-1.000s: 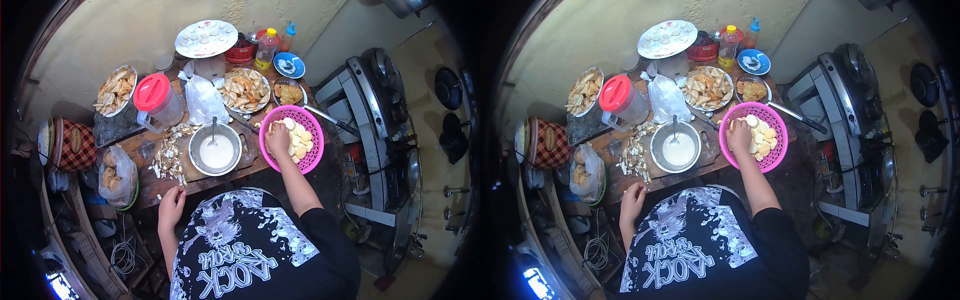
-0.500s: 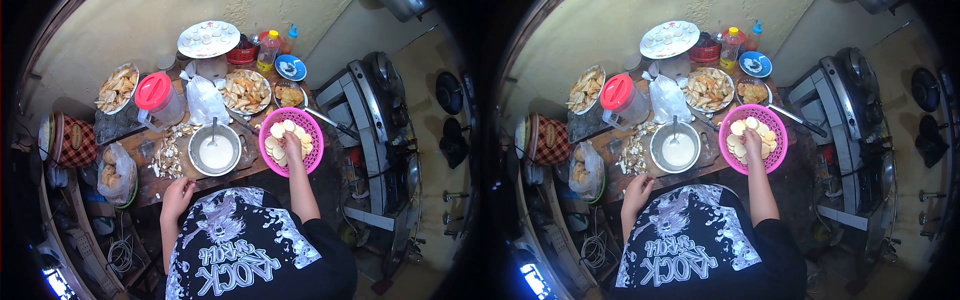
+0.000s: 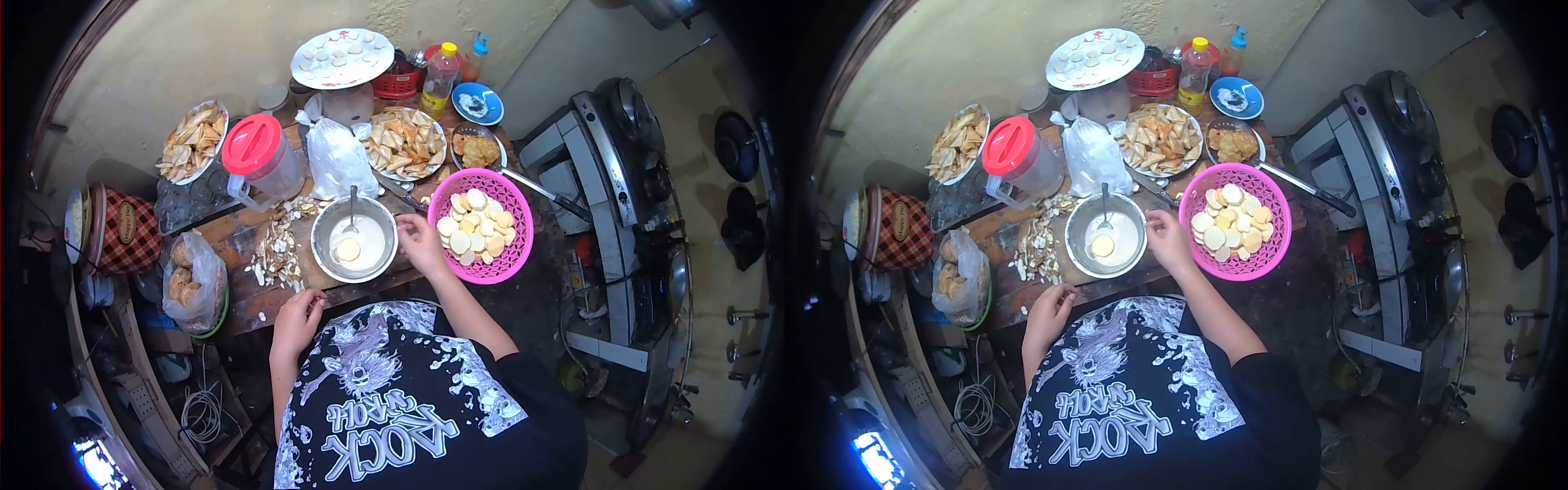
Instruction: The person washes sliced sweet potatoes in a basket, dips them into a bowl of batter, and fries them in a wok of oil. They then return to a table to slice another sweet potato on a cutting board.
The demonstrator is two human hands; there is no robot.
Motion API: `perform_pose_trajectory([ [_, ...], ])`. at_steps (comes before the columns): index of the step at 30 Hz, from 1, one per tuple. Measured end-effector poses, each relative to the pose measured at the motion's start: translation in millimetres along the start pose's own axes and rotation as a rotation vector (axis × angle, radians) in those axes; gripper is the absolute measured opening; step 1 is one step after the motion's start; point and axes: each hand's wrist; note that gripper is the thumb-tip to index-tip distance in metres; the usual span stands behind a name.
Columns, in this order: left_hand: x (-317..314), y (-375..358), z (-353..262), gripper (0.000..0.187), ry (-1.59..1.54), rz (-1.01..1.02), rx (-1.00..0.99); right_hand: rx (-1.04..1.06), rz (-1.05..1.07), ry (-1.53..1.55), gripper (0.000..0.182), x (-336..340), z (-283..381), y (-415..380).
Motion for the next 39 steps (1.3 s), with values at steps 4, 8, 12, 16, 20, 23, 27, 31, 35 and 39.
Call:
perform_pose_trajectory([
  [4, -5, 3, 6, 0.016, 0.006, 0.022, 0.008, 0.044, -0.233, -0.376, 0.026, 51, -52, 7],
  [8, -9, 8, 1, 0.016, 0.013, 0.049, 0.004, 0.055, -0.431, -0.724, 0.028, 90, -89, 41],
  [12, -11, 13, -8, 0.016, 0.009, 0.093, -0.012, 0.064, -0.315, -1.059, 0.029, 95, -87, 67],
  [16, -10, 15, -10, 0.015, 0.022, 0.102, -0.021, 0.119, -0.35, -1.188, 0.024, 95, -88, 77],
  [20, -8, 12, -7, 0.015, 0.025, 0.068, -0.026, 0.057, -0.44, -1.044, 0.021, 101, -98, 79],
  [23, -6, 10, -2, 0.015, 0.033, 0.054, -0.008, 0.088, -0.548, -0.9, 0.019, 104, -100, 76],
  [27, -4, 6, 2, 0.015, 0.015, 0.024, -0.004, 0.058, -0.685, -0.424, 0.019, 92, -94, 83],
  [31, -3, 5, 9, 0.015, 0.006, 0.006, 0.004, 0.055, -0.144, 0.196, 0.02, 42, -39, 48],
  [35, -5, 6, 9, 0.016, 0.028, 0.025, -0.015, -0.118, 0.302, 0.062, 0.018, 18, 21, 28],
  [39, -5, 9, 2, 0.016, -0.005, 0.04, 0.014, 0.004, 0.02, -0.266, 0.02, 28, -2, 32],
])
Point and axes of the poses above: each hand's wrist, its own y-axis towards the middle knuckle, its own x-axis out of the back of the hand, z = x × y, and after that the axes turned 14 degrees about -y, right-handed
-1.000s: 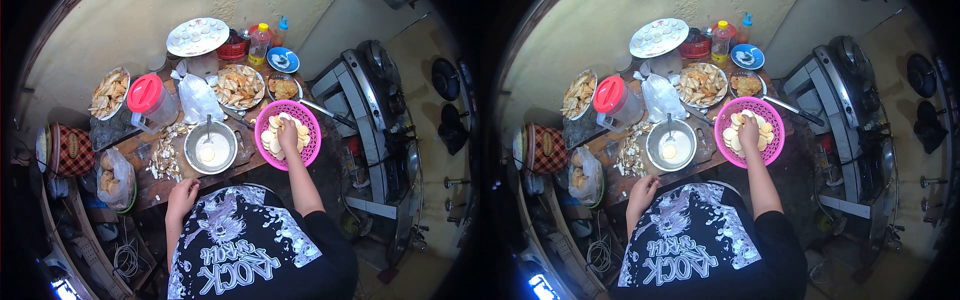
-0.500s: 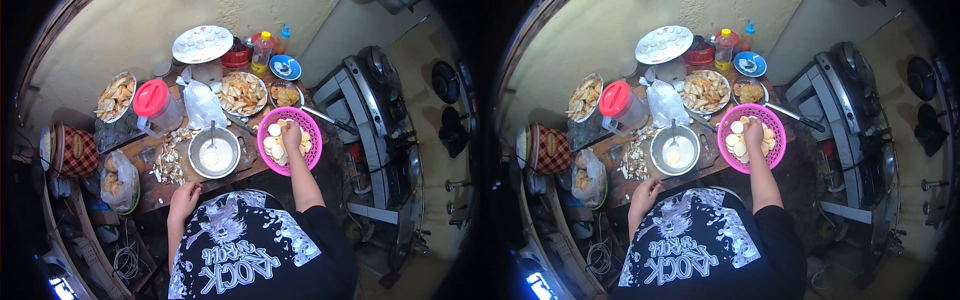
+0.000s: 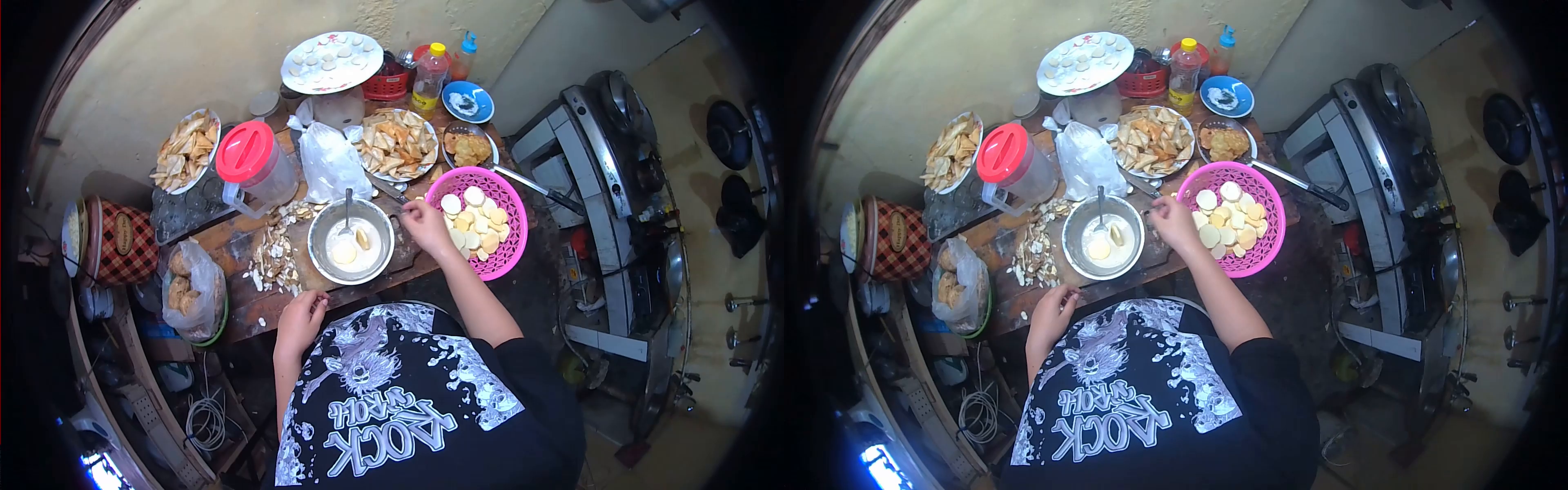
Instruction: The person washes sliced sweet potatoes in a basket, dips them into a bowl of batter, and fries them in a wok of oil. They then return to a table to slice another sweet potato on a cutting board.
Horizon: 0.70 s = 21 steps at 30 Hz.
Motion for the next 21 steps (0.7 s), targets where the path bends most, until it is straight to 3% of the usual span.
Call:
perform_pose_trajectory([
  [3, 0, 0, 2, 0.016, 0.026, 0.002, 0.013, -0.061, -0.245, -0.296, 0.023, 34, -35, -13],
  [5, -1, 3, 6, 0.016, 0.041, 0.007, 0.013, -0.105, -0.282, -0.503, 0.027, 54, -77, -21],
  [8, -3, 6, 3, 0.016, 0.05, 0.03, -0.001, -0.08, -0.113, -0.676, 0.039, 80, -110, -39],
  [12, -7, 13, -2, 0.017, 0.053, 0.068, -0.017, -0.079, -0.206, -0.585, 0.044, 61, -113, -52],
  [15, -11, 17, -4, 0.016, 0.045, 0.098, -0.039, -0.192, 0.06, 0.123, 0.043, 50, -115, -47],
  [16, -11, 18, -9, 0.016, 0.042, 0.108, -0.043, -0.224, 0.024, 0.065, 0.043, 56, -100, -49],
  [19, -12, 20, -10, 0.016, 0.039, 0.117, -0.058, -0.168, -0.354, -0.544, 0.045, 61, -109, -53],
  [21, -13, 21, -10, 0.016, 0.044, 0.118, -0.063, -0.338, -0.388, -0.672, 0.056, 66, -108, -55],
])
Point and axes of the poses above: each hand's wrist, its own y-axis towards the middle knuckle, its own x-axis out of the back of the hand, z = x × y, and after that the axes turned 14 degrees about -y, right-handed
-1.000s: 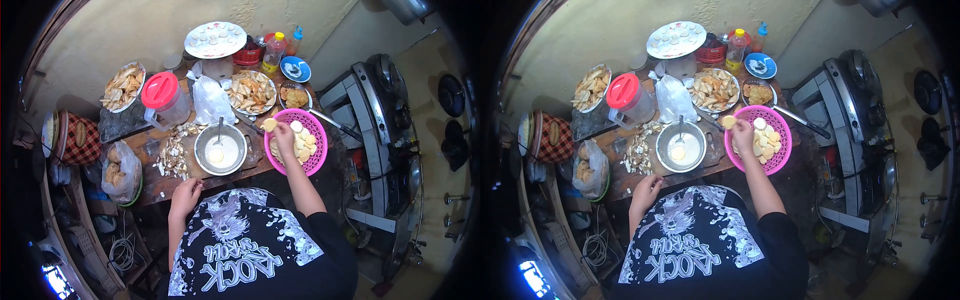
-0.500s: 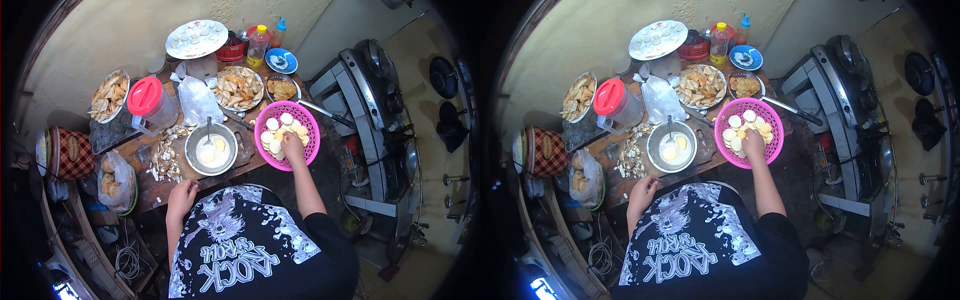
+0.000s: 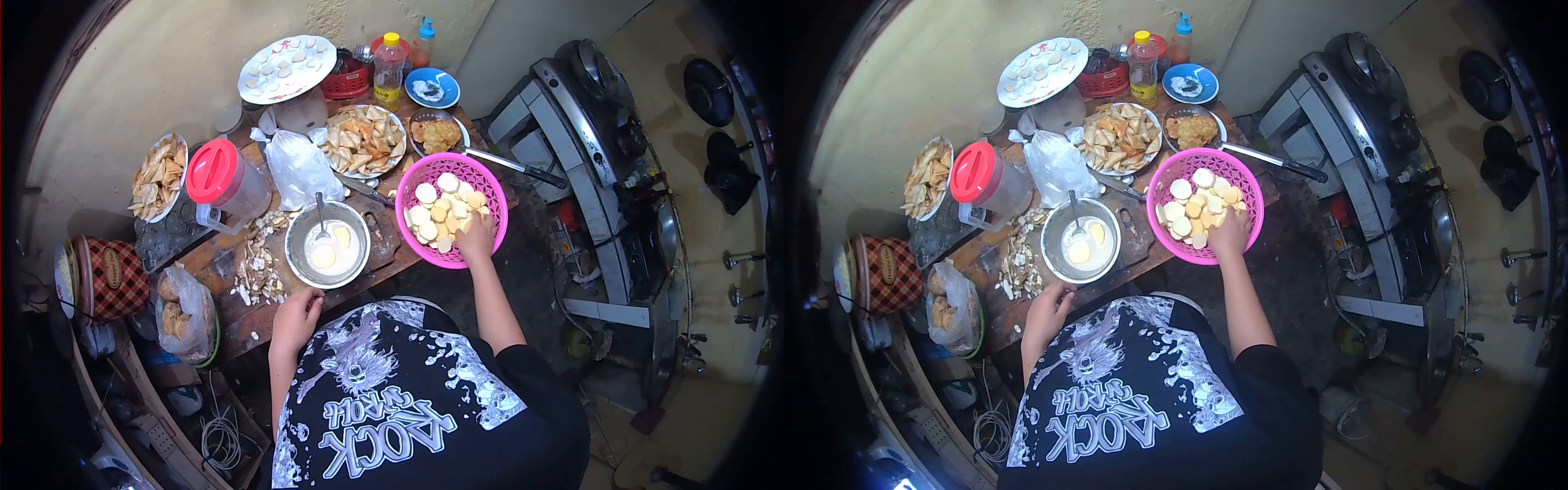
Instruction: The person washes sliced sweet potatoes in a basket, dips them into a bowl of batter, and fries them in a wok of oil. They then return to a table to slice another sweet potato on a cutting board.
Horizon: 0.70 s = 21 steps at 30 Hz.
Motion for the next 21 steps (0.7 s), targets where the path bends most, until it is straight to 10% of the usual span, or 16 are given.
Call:
perform_pose_trajectory([
  [12, -7, -4, 4, 0.017, 0.01, 0.026, 0.022, 0.201, 0.388, 0.231, 0.051, -12, -15, 14],
  [21, -4, -5, -3, 0.017, 0.004, 0.01, 0.041, 0.224, 0.092, -0.121, 0.045, 0, 7, 2],
])
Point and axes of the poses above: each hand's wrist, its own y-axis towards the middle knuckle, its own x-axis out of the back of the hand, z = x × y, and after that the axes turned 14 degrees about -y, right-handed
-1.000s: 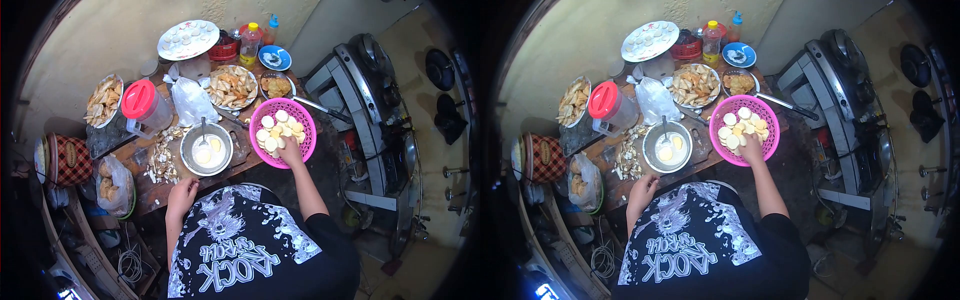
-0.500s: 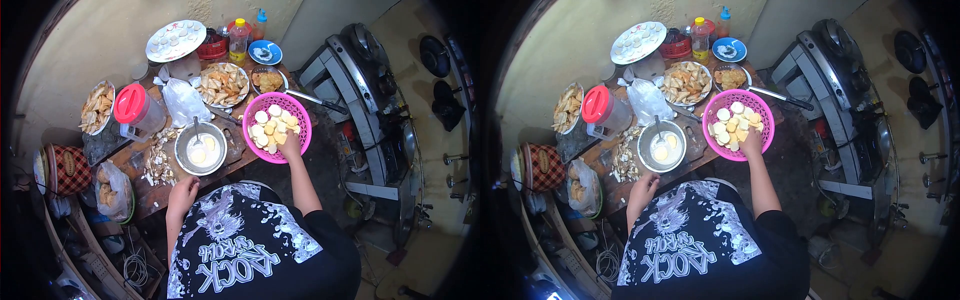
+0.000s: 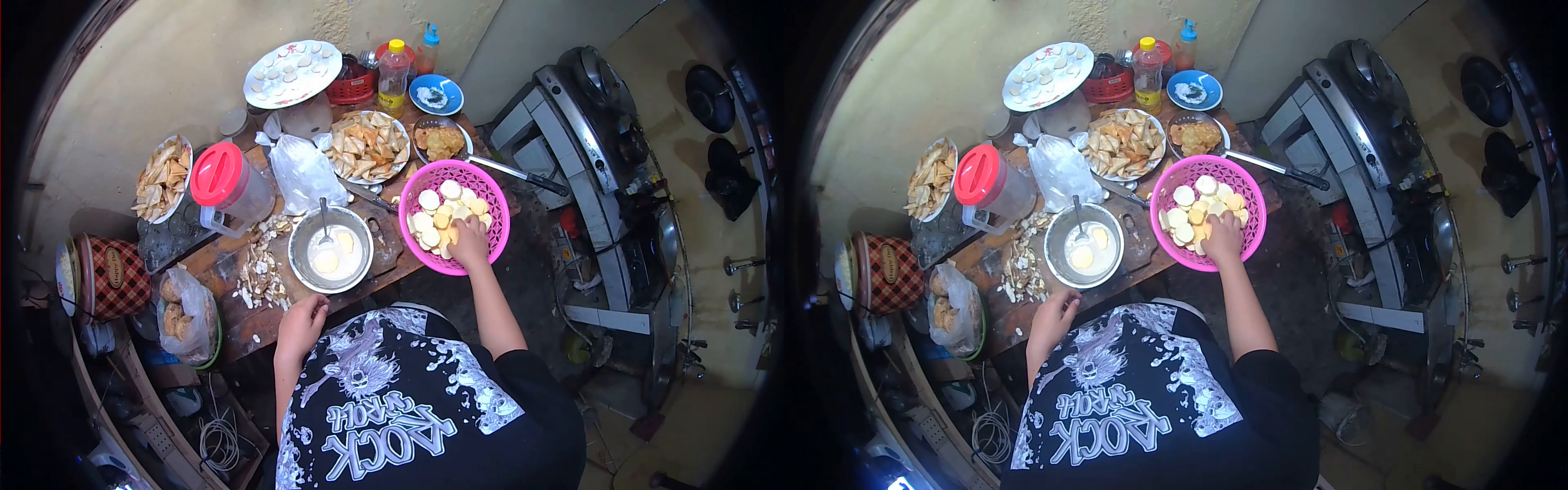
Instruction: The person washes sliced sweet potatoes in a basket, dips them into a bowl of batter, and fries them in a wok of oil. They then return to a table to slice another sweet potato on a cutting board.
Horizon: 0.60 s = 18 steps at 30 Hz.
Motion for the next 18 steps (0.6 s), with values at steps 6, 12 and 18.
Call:
perform_pose_trajectory([
  [6, 3, -2, 2, 0.019, 0.0, 0.004, 0.026, 0.002, 0.025, -0.054, 0.03, 3, 1, 4],
  [12, 5, -2, 7, 0.02, 0.004, 0.003, 0.043, 0.064, 0.0, 0.136, 0.023, -7, -20, 10],
  [18, 5, -1, 11, 0.018, 0.003, -0.016, 0.019, -0.072, -0.105, 0.275, 0.023, -16, -41, 15],
])
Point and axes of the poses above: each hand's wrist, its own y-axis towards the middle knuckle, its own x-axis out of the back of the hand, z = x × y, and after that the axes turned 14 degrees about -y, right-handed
